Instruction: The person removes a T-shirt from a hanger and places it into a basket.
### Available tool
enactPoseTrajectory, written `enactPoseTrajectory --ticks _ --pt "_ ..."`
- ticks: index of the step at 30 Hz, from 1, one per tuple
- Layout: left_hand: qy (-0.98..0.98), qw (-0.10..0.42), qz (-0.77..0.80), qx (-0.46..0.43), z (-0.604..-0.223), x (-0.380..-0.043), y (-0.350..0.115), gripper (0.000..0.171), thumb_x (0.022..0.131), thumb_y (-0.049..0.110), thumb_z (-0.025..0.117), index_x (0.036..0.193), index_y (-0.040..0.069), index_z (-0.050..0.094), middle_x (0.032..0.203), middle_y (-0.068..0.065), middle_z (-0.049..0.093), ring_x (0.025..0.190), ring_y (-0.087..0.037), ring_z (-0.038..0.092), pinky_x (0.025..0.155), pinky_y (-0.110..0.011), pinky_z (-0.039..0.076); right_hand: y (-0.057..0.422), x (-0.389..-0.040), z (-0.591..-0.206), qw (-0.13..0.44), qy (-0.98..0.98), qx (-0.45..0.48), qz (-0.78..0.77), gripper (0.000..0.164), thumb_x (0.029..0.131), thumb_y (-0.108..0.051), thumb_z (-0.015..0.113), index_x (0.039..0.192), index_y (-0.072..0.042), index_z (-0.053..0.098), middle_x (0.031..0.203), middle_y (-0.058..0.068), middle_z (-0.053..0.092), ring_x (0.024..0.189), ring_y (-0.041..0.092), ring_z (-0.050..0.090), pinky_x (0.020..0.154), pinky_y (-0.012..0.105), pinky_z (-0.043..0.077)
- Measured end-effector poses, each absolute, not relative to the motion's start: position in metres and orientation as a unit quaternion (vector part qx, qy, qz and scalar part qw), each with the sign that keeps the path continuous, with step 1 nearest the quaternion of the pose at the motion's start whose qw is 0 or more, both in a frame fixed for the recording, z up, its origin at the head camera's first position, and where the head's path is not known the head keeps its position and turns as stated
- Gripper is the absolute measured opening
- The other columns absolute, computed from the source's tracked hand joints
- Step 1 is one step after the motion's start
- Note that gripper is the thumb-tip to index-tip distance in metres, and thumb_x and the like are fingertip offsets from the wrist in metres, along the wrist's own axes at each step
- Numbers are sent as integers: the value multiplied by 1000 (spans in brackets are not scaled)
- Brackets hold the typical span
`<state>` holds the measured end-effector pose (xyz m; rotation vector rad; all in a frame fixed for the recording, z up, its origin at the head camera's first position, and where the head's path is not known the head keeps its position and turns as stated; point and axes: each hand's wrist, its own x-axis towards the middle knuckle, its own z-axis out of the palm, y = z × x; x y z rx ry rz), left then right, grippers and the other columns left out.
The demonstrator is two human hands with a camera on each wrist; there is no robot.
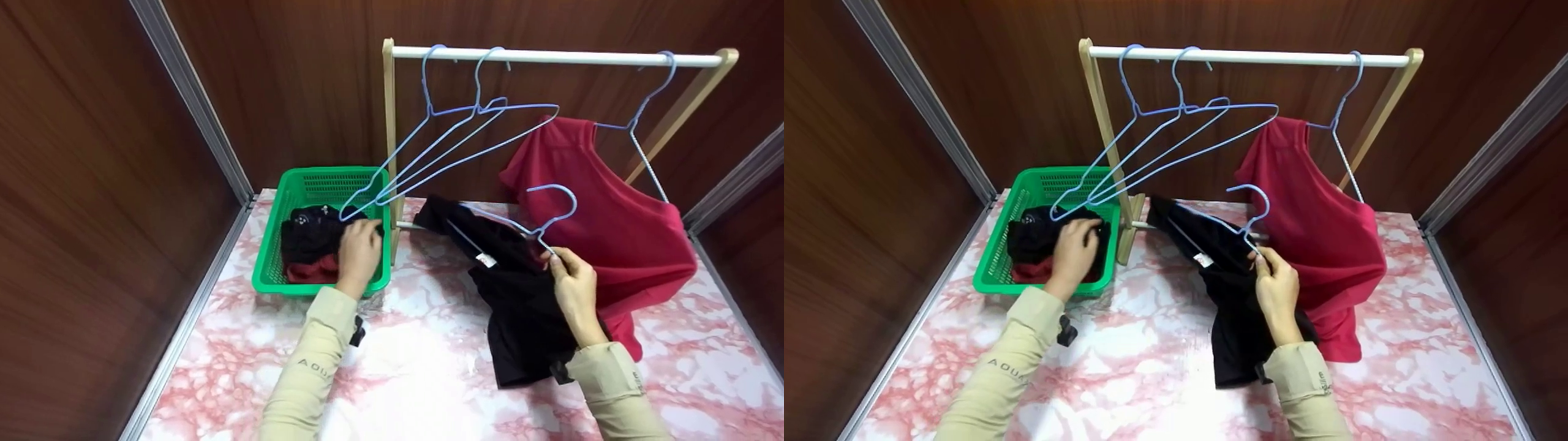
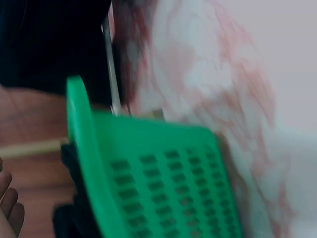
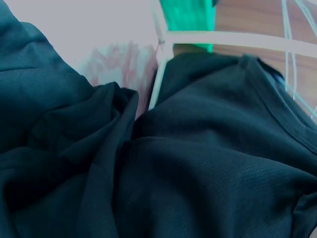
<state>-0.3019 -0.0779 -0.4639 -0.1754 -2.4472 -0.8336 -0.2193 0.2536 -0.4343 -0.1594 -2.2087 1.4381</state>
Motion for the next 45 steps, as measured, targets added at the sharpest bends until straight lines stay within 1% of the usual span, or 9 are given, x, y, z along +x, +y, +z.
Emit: enactPoseTrajectory --ticks 8,12,16,21,26,29,33,37,45 --pt "-910 225 -294 -187 -452 -298 -37 32 92 8 54 121 15 64 122 -4 63 113 -23 60 82 -35 54 250 -215 -422 191 -831 -18 523 14 89 8 52 86 9 65 61 -16 52 61 -5 48 61 10 37" --pt "-912 206 -281 -219 -450 -299 -27 34 95 9 51 127 17 60 129 -4 60 112 -26 62 82 -38 54 253 -216 -425 183 -829 18 528 14 89 8 52 86 10 65 63 -17 53 63 -6 49 63 9 38" --pt "-910 190 -294 -221 -451 -301 -26 34 95 8 50 127 16 60 129 -7 59 109 -29 63 83 -40 54 260 -219 -432 175 -808 65 559 14 89 8 51 86 12 63 64 -16 54 63 -3 50 61 12 38" --pt "-902 181 -325 -217 -450 -303 -28 26 95 23 53 116 16 66 109 -5 64 102 -23 64 84 -35 52 265 -221 -434 167 -786 103 587 14 90 10 48 86 18 60 66 -13 57 64 -1 51 62 14 39" --pt "-897 180 -364 -176 -450 -302 -28 24 90 30 58 102 15 73 102 -4 69 100 -22 65 84 -35 50 258 -219 -423 191 -833 70 514 14 90 1 56 88 9 67 70 -19 60 71 -10 54 72 6 40" --pt "-893 178 -382 -159 -449 -300 -27 23 89 29 60 100 14 74 103 -4 71 101 -22 65 85 -36 50 252 -222 -419 221 -861 58 454 13 88 -7 63 95 2 69 75 -14 65 74 -16 52 74 5 37" --pt "-892 170 -390 -155 -448 -298 -24 22 88 28 61 98 14 74 103 -2 72 102 -21 64 85 -35 50 246 -233 -420 246 -866 78 428 21 87 -10 66 107 -3 67 70 -9 62 66 -13 50 68 7 38" --pt "-884 158 -413 -149 -447 -298 -21 22 89 25 61 98 11 74 104 -5 72 103 -23 64 87 -35 49 237 -237 -414 246 -853 94 451 17 89 -7 62 104 1 66 69 -15 56 59 -7 51 59 8 40" --pt "-842 178 -497 -106 -443 -301 -25 21 92 16 57 97 0 70 99 -15 71 98 -28 66 88 -38 49 239 -236 -413 276 -872 96 393 10 89 -4 60 86 5 64 69 15 62 64 -12 44 62 8 35"
